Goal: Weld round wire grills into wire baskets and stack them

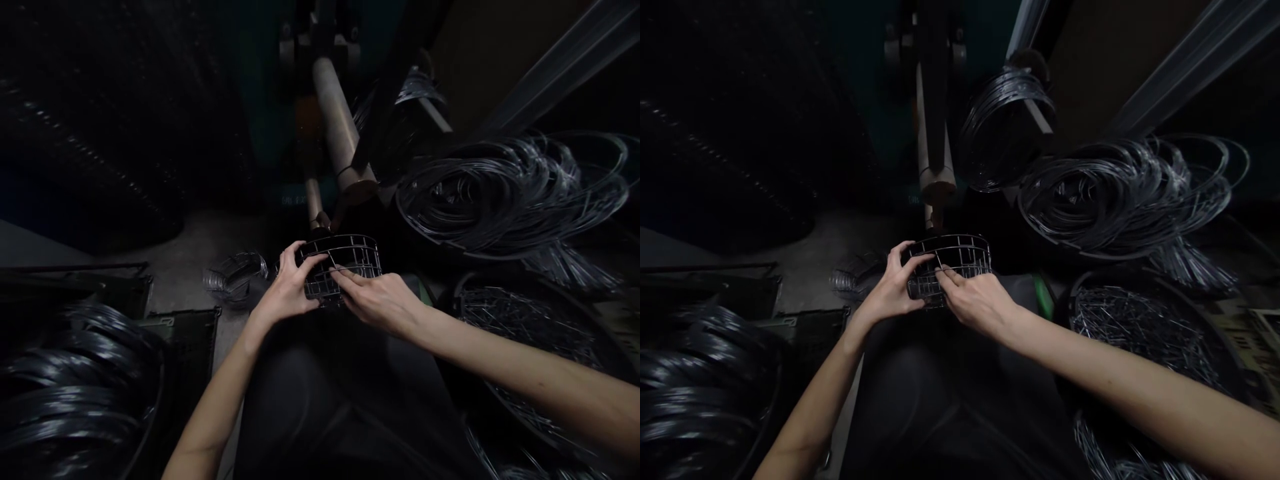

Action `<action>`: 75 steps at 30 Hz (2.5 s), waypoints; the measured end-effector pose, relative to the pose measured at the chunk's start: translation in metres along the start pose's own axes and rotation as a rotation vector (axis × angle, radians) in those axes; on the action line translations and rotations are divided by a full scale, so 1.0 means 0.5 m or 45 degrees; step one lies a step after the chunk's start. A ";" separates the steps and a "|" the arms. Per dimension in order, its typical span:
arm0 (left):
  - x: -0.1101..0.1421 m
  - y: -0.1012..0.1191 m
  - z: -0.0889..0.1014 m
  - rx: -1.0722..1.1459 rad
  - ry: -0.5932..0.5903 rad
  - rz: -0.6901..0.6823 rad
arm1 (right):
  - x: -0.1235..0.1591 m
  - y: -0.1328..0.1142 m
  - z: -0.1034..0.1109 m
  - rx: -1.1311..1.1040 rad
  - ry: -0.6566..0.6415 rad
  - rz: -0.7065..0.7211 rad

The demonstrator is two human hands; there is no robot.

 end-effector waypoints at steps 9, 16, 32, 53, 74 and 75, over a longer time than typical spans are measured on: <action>-0.016 -0.011 -0.046 0.143 -0.027 0.104 | 0.000 0.006 -0.054 0.008 -0.088 -0.012; -0.002 0.001 -0.013 0.056 0.179 0.124 | 0.021 0.012 -0.026 -0.047 0.132 0.025; -0.029 0.029 0.048 -0.093 0.159 0.065 | 0.026 0.043 0.061 -0.068 0.502 0.148; -0.059 0.004 0.088 -0.026 0.160 0.097 | -0.015 0.077 0.063 -0.283 0.368 0.071; -0.152 -0.064 0.148 -0.041 0.218 0.138 | -0.071 0.203 0.072 -0.702 0.701 -0.274; -0.154 -0.064 0.149 -0.047 0.220 0.129 | -0.071 0.204 0.074 -0.702 0.688 -0.266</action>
Point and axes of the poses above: each hand's wrist, its own x-axis away from the middle knuckle, its own z-axis out of the back of the hand, y = z × x, the point moved 10 cm from there along -x, towards the middle knuckle, and after that the axes turned 6 degrees about -y, right-handed, at the moved point
